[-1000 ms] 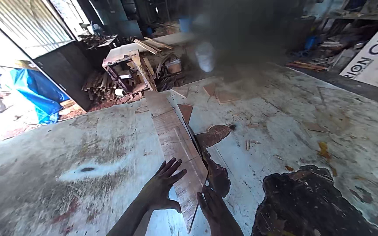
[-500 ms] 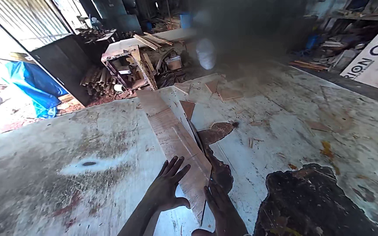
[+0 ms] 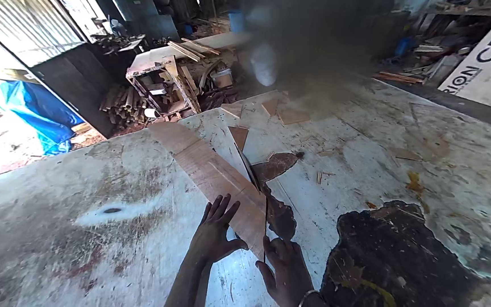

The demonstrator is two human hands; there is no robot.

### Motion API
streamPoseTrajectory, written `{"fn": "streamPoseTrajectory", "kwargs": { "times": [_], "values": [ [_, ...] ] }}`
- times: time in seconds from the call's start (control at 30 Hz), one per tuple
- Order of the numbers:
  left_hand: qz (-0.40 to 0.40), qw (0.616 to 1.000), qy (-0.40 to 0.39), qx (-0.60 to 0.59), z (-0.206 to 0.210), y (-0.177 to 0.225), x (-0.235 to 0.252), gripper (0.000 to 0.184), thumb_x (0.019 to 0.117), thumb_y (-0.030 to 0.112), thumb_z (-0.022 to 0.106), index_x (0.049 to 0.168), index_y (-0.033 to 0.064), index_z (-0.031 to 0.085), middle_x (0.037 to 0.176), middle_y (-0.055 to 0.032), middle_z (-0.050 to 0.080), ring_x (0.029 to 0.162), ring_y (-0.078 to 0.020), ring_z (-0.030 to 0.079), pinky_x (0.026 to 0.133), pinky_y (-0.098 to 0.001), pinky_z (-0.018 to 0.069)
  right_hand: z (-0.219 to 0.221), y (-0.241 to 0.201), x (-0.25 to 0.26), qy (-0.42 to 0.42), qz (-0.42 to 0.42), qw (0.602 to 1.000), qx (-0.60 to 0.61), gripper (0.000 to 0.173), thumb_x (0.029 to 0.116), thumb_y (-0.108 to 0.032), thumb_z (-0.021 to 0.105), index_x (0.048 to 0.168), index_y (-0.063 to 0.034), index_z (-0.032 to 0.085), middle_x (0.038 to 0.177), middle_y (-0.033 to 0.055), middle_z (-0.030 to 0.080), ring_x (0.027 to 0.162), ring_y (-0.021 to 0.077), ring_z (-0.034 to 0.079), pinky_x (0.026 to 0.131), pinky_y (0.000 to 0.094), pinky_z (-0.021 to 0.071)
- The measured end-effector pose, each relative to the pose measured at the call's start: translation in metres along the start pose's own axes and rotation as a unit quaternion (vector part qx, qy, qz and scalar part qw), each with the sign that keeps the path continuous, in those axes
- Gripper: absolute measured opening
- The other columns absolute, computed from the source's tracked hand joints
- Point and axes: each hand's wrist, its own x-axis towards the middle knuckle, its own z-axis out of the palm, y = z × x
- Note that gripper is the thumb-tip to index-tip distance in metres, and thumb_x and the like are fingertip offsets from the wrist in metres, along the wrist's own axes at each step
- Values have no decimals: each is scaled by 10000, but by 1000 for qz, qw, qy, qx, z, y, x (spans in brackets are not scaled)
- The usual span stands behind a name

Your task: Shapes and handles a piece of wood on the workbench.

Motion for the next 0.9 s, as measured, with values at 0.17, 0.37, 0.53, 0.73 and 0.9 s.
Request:
{"fn": "streamPoseTrajectory", "kwargs": {
  "times": [0.17, 0.37, 0.53, 0.73, 0.9],
  "values": [
    [-21, 999, -36, 5, -6, -14, 20, 1203, 581, 1022, 505, 1579, 361, 385, 1704, -15, 220, 1590, -246, 91, 1271, -552, 76, -6, -6, 27, -87, 31, 996, 22, 586, 1017, -510, 461, 1470, -153, 568, 1307, 102, 653, 1260, 308, 575, 1074, 510, 425],
    [4, 1000, -23, -6, -7, -27, 34, 1159, 598, 980, 569, 1552, 331, 450, 1694, -34, 251, 1589, -246, 105, 1274, -549, 92, -6, -2, 44, -112, 58, 989, 73, 605, 1013, -561, 466, 1496, -205, 545, 1328, 79, 640, 1293, 279, 548, 1152, 485, 361],
    [51, 999, -10, 2, -4, -8, 4, 1146, 586, 981, 577, 1529, 338, 482, 1676, -80, 295, 1578, -303, 159, 1261, -588, 119, -14, 7, 7, -86, 14, 990, 108, 622, 929, -613, 607, 1381, -189, 667, 1187, 103, 716, 1163, 305, 632, 1042, 530, 449],
    [42, 999, -3, 18, 2, 9, -17, 1169, 576, 1010, 532, 1549, 369, 435, 1687, -51, 272, 1582, -278, 146, 1266, -568, 127, -10, 9, -21, -46, -13, 994, 100, 598, 952, -583, 602, 1354, -147, 684, 1089, 84, 729, 1034, 288, 664, 930, 505, 501],
    [-4, 1000, -12, 20, 2, 16, -11, 1188, 595, 1029, 471, 1572, 357, 400, 1699, -67, 231, 1586, -298, 113, 1264, -578, 98, -11, 16, -8, -56, 0, 995, 88, 569, 968, -535, 588, 1394, -163, 652, 1152, 74, 713, 1112, 282, 641, 969, 499, 485]
  ]
}}
